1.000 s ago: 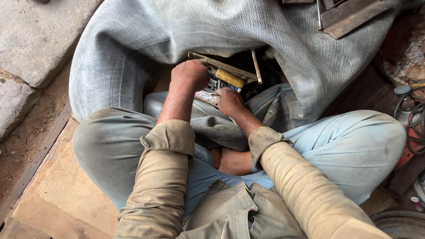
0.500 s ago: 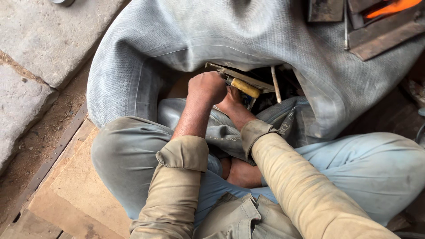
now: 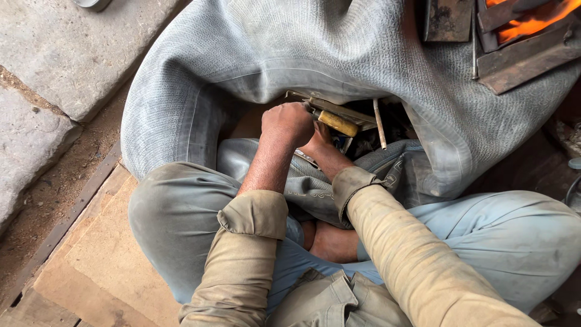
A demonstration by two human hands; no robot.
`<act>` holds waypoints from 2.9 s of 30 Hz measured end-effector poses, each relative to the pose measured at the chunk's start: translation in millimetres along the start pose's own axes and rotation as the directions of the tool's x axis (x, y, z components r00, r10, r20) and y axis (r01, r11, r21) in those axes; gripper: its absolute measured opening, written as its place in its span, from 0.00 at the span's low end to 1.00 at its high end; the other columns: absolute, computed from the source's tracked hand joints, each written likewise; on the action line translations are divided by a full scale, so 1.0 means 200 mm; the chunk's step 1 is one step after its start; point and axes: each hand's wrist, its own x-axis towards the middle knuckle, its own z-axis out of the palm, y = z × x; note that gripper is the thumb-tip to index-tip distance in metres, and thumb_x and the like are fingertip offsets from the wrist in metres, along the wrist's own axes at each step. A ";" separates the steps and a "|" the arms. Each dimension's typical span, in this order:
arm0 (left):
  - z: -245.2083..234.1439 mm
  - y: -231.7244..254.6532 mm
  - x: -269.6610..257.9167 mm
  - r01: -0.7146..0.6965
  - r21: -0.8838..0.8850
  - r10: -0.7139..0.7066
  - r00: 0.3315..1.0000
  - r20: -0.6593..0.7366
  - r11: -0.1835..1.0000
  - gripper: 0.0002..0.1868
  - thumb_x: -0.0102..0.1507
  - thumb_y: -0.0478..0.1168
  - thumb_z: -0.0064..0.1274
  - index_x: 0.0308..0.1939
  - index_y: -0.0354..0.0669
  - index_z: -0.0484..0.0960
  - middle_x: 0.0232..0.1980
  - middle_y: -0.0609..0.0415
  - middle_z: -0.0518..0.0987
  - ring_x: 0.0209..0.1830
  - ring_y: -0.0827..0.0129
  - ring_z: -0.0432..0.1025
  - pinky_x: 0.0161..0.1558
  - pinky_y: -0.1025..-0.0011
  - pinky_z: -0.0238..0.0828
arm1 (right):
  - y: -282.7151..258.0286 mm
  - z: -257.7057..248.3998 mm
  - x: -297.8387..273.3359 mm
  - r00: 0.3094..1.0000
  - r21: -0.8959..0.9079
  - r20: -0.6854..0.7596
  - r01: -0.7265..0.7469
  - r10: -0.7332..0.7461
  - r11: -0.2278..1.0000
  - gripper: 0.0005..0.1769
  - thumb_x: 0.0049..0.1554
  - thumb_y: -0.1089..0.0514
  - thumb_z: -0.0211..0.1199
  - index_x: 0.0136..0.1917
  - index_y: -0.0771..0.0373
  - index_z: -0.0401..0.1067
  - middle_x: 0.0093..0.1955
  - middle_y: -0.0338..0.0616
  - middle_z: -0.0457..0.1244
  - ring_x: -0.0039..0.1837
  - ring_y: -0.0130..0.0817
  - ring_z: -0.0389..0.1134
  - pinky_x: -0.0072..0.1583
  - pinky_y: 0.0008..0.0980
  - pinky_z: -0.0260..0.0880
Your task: The person repairs a puncture in a large tire tube by heating a small metal patch over an open flame and then pressing it onto the tube using a metal tool.
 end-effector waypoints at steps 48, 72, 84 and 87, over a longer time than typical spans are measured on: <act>-0.05 0.00 -0.02 -0.018 0.019 0.017 0.999 0.049 1.000 0.13 0.60 0.39 0.52 0.47 0.43 0.87 0.52 0.45 0.83 0.54 0.54 0.78 0.54 0.59 0.75 | 0.33 0.16 -0.17 0.866 0.169 -0.459 0.305 -0.199 0.937 0.06 0.61 0.59 0.60 0.51 0.61 0.74 0.52 0.49 0.70 0.58 0.50 0.71 0.59 0.46 0.70; -0.05 0.01 -0.01 -0.031 0.040 0.028 0.997 0.073 0.999 0.13 0.60 0.39 0.54 0.48 0.45 0.87 0.53 0.47 0.83 0.55 0.56 0.78 0.54 0.60 0.76 | 0.32 0.10 -0.19 0.981 0.547 -0.191 0.136 -0.035 0.826 0.19 0.63 0.56 0.58 0.66 0.62 0.73 0.63 0.44 0.69 0.64 0.36 0.70 0.68 0.36 0.67; -0.04 0.01 -0.01 -0.086 0.062 0.087 0.996 -0.010 0.994 0.15 0.63 0.39 0.47 0.49 0.45 0.86 0.57 0.47 0.82 0.59 0.53 0.76 0.56 0.57 0.74 | 0.30 -0.22 -0.44 0.996 0.982 0.056 -0.043 -0.069 0.186 0.16 0.64 0.55 0.54 0.63 0.63 0.69 0.54 0.48 0.71 0.53 0.34 0.75 0.56 0.35 0.74; -0.06 0.04 -0.03 -0.033 -0.097 0.019 0.989 -0.146 0.995 0.15 0.62 0.39 0.50 0.48 0.42 0.87 0.53 0.40 0.82 0.56 0.49 0.75 0.56 0.56 0.72 | 0.22 -0.30 -0.54 0.981 0.923 0.024 0.051 -0.190 0.382 0.14 0.66 0.58 0.55 0.59 0.70 0.69 0.49 0.56 0.71 0.46 0.37 0.77 0.51 0.36 0.77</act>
